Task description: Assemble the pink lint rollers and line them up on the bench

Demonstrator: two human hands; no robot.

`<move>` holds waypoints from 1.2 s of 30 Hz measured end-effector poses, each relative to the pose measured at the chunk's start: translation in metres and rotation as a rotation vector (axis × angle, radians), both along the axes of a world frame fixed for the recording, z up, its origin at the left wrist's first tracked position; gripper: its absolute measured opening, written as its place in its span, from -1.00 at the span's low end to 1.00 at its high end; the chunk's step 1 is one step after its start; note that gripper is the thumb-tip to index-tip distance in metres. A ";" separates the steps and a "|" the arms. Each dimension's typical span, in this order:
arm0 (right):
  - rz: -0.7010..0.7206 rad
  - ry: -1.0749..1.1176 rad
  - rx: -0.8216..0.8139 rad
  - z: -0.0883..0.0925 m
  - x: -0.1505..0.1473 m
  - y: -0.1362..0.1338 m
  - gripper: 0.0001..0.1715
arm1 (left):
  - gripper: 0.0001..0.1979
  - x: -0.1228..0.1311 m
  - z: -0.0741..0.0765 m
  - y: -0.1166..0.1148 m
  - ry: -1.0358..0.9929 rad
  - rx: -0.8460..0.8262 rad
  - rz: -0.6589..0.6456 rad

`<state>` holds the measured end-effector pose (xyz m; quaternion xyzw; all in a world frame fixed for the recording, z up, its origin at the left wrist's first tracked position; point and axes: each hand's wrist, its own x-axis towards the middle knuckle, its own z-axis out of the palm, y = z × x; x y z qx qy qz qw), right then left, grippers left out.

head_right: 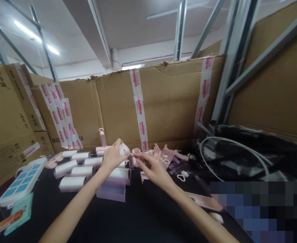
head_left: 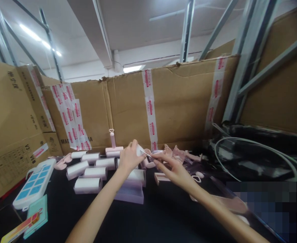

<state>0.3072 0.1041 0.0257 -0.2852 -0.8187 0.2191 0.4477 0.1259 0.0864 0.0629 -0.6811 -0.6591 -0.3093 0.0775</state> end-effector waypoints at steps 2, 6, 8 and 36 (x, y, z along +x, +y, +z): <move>0.024 -0.004 -0.018 0.000 -0.004 -0.006 -0.59 | -0.67 -0.008 -0.003 -0.005 0.014 -0.003 0.012; 0.026 -0.037 -0.055 0.004 -0.009 -0.019 -0.57 | -0.67 -0.019 -0.006 -0.016 0.043 -0.017 0.055; 0.025 -0.060 -0.053 0.006 -0.012 -0.025 -0.57 | -0.66 -0.020 -0.006 -0.022 0.054 -0.033 0.050; 0.058 -0.167 0.024 -0.011 -0.032 -0.058 -0.65 | -0.72 -0.046 -0.042 -0.073 0.106 -0.030 0.152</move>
